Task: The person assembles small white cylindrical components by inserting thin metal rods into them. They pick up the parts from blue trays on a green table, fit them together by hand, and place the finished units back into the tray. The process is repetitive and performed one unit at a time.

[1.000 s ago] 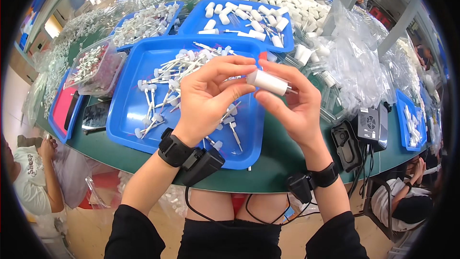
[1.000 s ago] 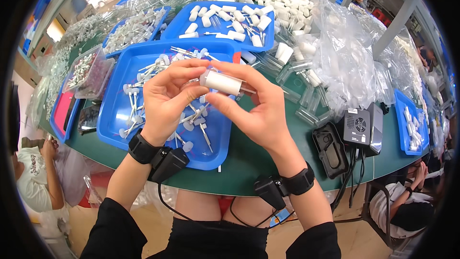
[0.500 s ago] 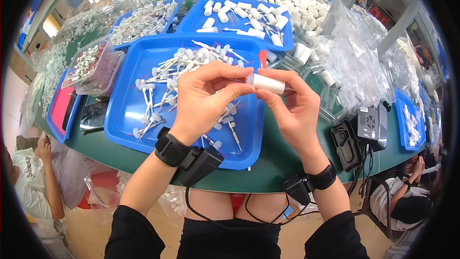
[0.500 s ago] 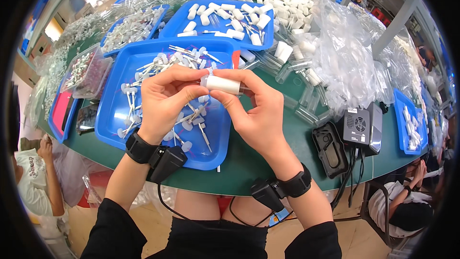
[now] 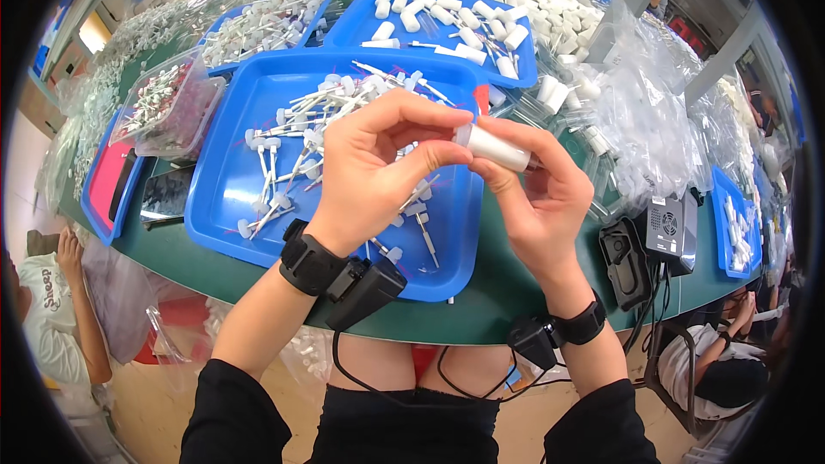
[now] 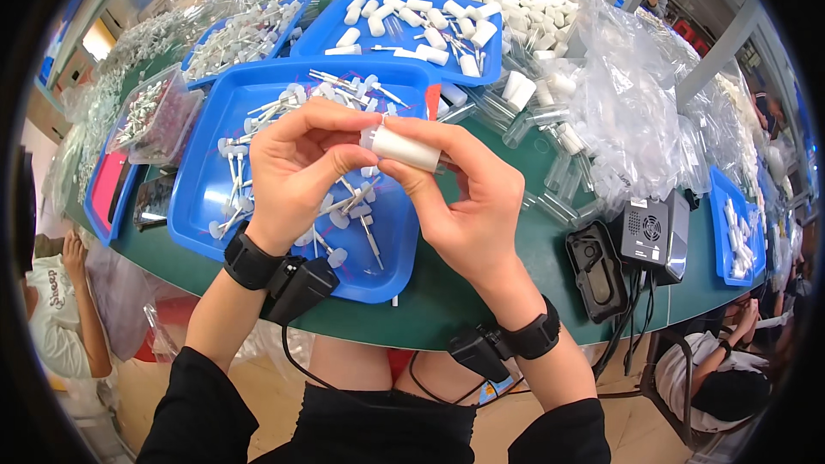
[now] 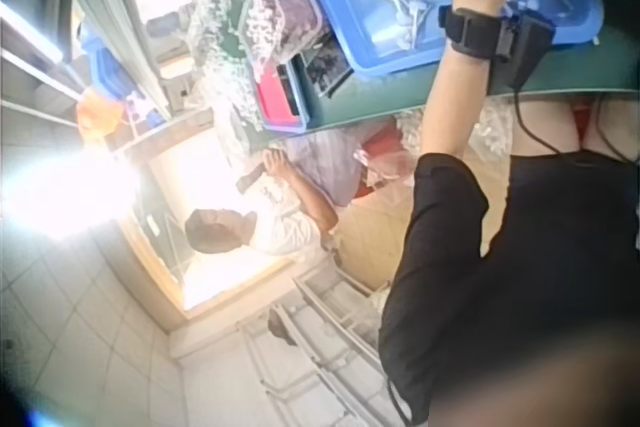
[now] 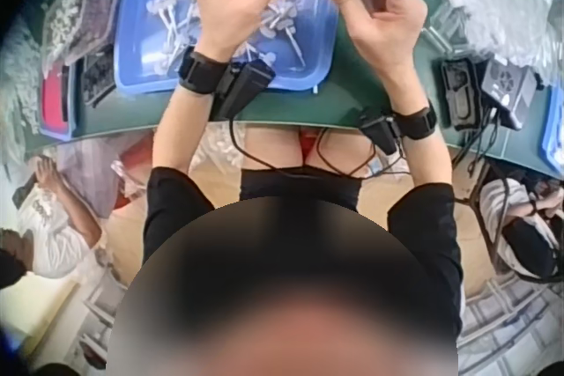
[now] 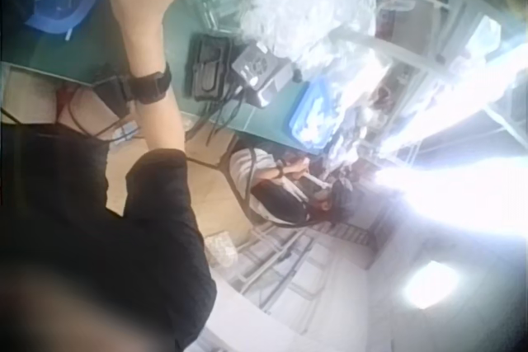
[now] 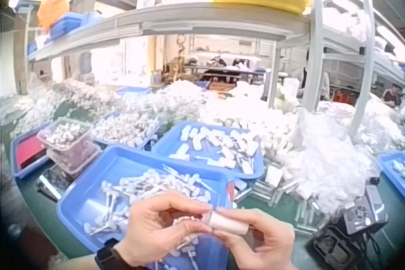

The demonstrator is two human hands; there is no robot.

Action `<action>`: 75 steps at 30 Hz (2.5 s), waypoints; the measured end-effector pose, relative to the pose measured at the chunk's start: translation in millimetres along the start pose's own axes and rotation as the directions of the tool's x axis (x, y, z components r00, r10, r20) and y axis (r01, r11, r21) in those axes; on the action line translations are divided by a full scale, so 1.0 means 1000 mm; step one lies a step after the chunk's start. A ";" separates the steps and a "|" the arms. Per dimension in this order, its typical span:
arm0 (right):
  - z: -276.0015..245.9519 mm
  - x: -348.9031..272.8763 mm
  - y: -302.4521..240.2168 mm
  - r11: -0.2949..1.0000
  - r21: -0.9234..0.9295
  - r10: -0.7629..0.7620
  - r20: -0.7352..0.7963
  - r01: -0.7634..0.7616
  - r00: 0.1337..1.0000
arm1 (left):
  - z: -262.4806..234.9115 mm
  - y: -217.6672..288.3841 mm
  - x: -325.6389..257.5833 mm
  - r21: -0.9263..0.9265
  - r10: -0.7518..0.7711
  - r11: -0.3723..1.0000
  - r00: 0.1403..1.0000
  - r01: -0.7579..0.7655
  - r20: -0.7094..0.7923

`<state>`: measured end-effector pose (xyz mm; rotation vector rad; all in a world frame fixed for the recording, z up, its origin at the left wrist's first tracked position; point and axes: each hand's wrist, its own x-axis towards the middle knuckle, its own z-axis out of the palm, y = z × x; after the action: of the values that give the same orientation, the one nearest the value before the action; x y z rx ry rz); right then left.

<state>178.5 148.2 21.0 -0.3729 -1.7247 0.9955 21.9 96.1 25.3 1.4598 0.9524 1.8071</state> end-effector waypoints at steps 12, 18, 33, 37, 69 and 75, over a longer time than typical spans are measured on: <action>0.003 -0.005 -0.001 0.996 0.047 0.073 -0.031 -0.072 0.997 | -0.003 -0.002 -0.005 0.138 0.054 0.988 0.996 -0.062 0.066; -0.001 -0.001 0.002 0.996 -0.079 -0.042 0.014 0.043 0.999 | -0.002 -0.002 -0.003 0.099 0.092 0.990 0.994 -0.098 0.055; -0.015 0.005 0.026 0.728 0.467 0.436 0.249 -0.502 0.865 | 0.000 -0.004 0.000 0.046 -0.173 0.984 0.982 0.170 0.075; -0.016 0.012 0.026 0.689 0.531 0.517 0.117 -0.494 0.848 | 0.000 -0.002 0.000 0.100 -0.192 0.978 0.979 0.185 0.062; -0.043 0.018 0.029 0.126 0.735 0.475 0.545 -0.666 0.691 | 0.000 -0.002 -0.001 0.260 -0.285 0.927 0.958 0.269 0.028; -0.039 0.016 0.024 0.373 0.631 0.476 0.499 -0.680 0.724 | 0.000 -0.004 -0.001 0.237 -0.295 0.930 0.955 0.280 0.031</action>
<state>201.5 190.2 16.6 -0.2784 -1.1272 2.3196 22.4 97.7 22.0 1.4185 1.3044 1.4650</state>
